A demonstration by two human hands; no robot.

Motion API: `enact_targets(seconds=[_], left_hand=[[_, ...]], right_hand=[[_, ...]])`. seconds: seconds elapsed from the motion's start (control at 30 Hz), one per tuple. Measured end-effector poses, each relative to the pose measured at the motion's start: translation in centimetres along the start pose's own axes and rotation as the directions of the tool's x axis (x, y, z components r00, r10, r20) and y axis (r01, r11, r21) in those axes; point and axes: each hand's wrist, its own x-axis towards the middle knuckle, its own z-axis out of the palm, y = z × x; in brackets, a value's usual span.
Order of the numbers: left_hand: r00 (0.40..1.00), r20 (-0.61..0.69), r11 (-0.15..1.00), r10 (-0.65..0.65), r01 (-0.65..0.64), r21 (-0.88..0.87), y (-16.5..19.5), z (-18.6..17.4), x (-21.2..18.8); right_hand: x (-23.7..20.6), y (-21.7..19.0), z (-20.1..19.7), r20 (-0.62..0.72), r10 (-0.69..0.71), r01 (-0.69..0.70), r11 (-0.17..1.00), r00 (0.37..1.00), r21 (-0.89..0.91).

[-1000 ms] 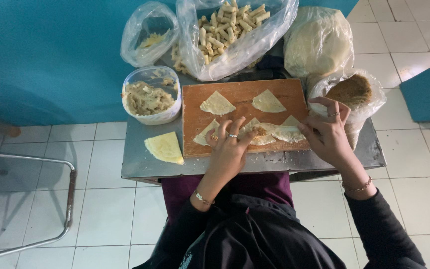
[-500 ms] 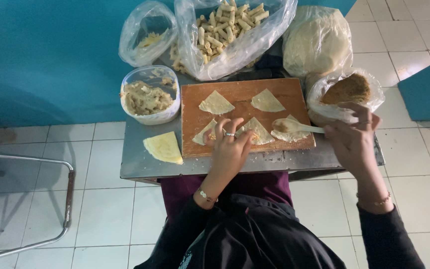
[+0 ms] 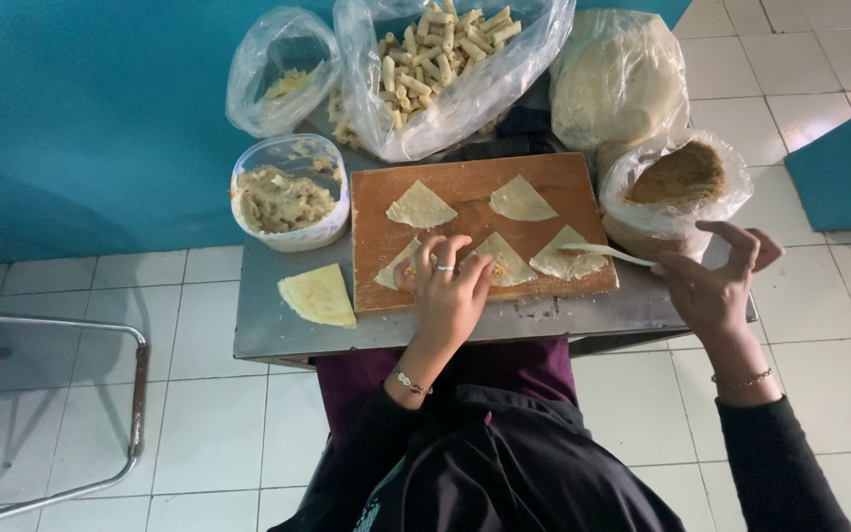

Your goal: The person spoons filling from a container onto triangular pastry wrappers laid on a wooden board, then folds the wrappers over the filling by hand and sets the folded pastries aside. They repeat the filling and folding cycle for multiple wrappers, taking new wrappers from a stack on the table.

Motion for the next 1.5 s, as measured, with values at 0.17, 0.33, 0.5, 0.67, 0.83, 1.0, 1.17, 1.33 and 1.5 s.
enact_targets(seconds=[0.17,0.33,0.5,0.67,0.83,1.0,1.17,1.33,1.5], left_hand=[[1.0,-0.02,1.0,0.012,-0.012,0.008,0.2,-0.2,0.2],[1.0,-0.006,1.0,0.016,-0.016,0.008,0.1,-0.2,0.2],[1.0,-0.009,1.0,0.026,-0.025,0.015,0.0,0.0,0.0],[0.999,-0.019,0.999,0.037,-0.037,0.023,-0.1,0.1,-0.1],[0.999,0.009,0.999,0.043,-0.043,0.006,-0.1,-0.1,0.0],[0.999,-0.004,0.999,0.037,-0.037,-0.014,0.3,-0.5,0.3],[0.999,-0.015,0.999,0.033,-0.034,-0.026,0.5,-0.9,0.4],[0.999,-0.018,0.998,0.032,-0.033,-0.058,0.4,-0.8,0.4],[0.999,-0.021,0.998,0.027,-0.028,-0.05,0.3,-0.6,0.4]], right_hand=[[-1.5,1.1,0.8,-0.053,-0.059,0.059,0.998,0.997,-0.007],[-1.9,1.7,0.9,-0.069,-0.096,0.094,0.995,0.993,-0.036],[-1.8,1.7,0.9,-0.107,-0.111,0.109,0.994,0.988,-0.02],[-1.6,1.5,1.3,-0.095,-0.084,0.085,0.996,0.992,0.008],[-1.7,1.6,1.1,-0.05,-0.08,0.078,0.996,0.996,-0.041],[-1.7,1.8,0.8,-0.068,-0.106,0.105,0.994,0.992,-0.031],[-1.5,2.2,0.8,-0.081,-0.097,0.096,0.995,0.992,-0.018],[-1.3,2.3,0.4,-0.009,-0.095,0.095,0.995,0.995,-0.04],[-0.9,2.1,0.3,-0.037,0.086,-0.083,0.994,0.996,0.07]])
